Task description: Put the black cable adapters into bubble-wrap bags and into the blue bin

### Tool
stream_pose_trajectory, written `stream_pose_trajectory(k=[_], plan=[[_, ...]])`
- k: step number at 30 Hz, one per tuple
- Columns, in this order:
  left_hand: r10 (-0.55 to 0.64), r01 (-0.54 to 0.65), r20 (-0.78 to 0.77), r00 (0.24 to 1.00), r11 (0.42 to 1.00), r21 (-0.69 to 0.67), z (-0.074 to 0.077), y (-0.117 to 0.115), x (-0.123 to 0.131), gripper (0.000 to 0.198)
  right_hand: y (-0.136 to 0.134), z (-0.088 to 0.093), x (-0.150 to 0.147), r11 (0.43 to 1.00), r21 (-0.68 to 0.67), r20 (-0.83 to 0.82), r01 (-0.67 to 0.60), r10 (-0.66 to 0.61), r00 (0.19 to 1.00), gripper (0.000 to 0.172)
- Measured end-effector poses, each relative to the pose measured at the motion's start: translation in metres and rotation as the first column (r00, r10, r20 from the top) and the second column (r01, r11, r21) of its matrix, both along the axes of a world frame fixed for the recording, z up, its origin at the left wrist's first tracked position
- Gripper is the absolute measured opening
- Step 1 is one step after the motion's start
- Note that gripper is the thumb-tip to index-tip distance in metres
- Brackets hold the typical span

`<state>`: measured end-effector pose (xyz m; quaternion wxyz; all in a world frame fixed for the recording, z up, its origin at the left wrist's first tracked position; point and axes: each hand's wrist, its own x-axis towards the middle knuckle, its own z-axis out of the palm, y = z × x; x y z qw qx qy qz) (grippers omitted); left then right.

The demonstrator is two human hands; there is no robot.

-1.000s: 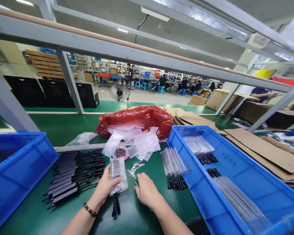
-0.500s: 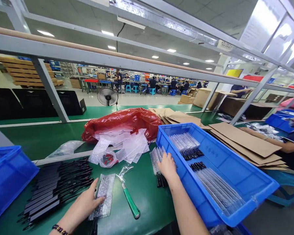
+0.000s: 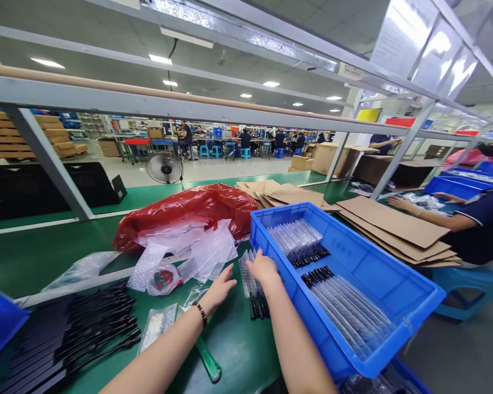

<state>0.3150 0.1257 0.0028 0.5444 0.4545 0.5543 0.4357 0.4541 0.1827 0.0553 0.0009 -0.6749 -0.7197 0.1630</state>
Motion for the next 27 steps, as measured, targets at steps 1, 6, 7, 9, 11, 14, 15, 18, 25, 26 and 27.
stream_pose_trajectory(k=[1, 6, 7, 9, 11, 14, 15, 18, 25, 26, 27], plan=[[-0.006, 0.006, 0.004, 1.0, 1.0, 0.007, -0.005, 0.009, 0.009, 0.064, 0.002, -0.001, 0.0, 1.0, -0.006, -0.012, -0.005, 0.005, 1.0, 0.068], [0.02, -0.02, -0.007, 1.0, 0.998, 0.057, -0.019, 0.031, 0.026, 0.053, 0.007, -0.005, 0.004, 1.0, -0.003, -0.083, 0.002, -0.003, 0.997, 0.069], [0.028, -0.027, -0.006, 1.0, 0.998, 0.059, -0.02, 0.032, 0.025, 0.05, 0.005, -0.006, 0.006, 1.0, 0.006, -0.094, 0.004, -0.004, 0.996, 0.067], [0.033, -0.033, 0.008, 0.999, 0.998, 0.047, -0.02, 0.034, 0.021, 0.044, -0.001, -0.007, 0.01, 1.0, 0.032, -0.131, 0.001, 0.004, 0.991, 0.061], [0.032, -0.032, 0.027, 0.999, 0.999, 0.014, -0.018, 0.035, 0.015, 0.037, -0.013, -0.011, 0.016, 0.999, 0.051, -0.191, -0.005, 0.015, 0.981, 0.06], [0.015, -0.012, 0.06, 0.998, 0.999, -0.044, -0.014, 0.037, 0.008, 0.029, -0.036, -0.021, 0.023, 0.999, 0.039, -0.29, -0.007, 0.018, 0.957, 0.071], [-0.002, 0.006, 0.073, 0.997, 0.998, -0.055, -0.012, 0.038, 0.006, 0.029, -0.044, -0.027, 0.025, 0.999, 0.034, -0.317, -0.014, 0.024, 0.948, 0.075], [-0.105, 0.113, 0.116, 0.988, 0.991, -0.069, -0.008, 0.04, 0.004, 0.031, -0.067, -0.042, 0.031, 0.993, 0.11, -0.33, -0.037, 0.071, 0.941, 0.08], [-0.482, 0.49, 0.139, 0.865, 0.871, -0.03, 0.006, 0.03, 0.02, 0.035, -0.114, -0.045, 0.044, 0.919, 0.374, -0.042, -0.122, 0.148, 0.988, 0.069], [-0.533, 0.54, 0.137, 0.835, 0.842, -0.012, 0.008, 0.026, 0.025, 0.034, -0.12, -0.042, 0.046, 0.908, 0.388, -0.009, -0.162, 0.179, 0.984, 0.072], [-0.588, 0.593, 0.139, 0.797, 0.805, 0.009, 0.009, 0.022, 0.029, 0.034, -0.124, -0.039, 0.048, 0.901, 0.377, 0.014, -0.213, 0.224, 0.974, 0.079]])
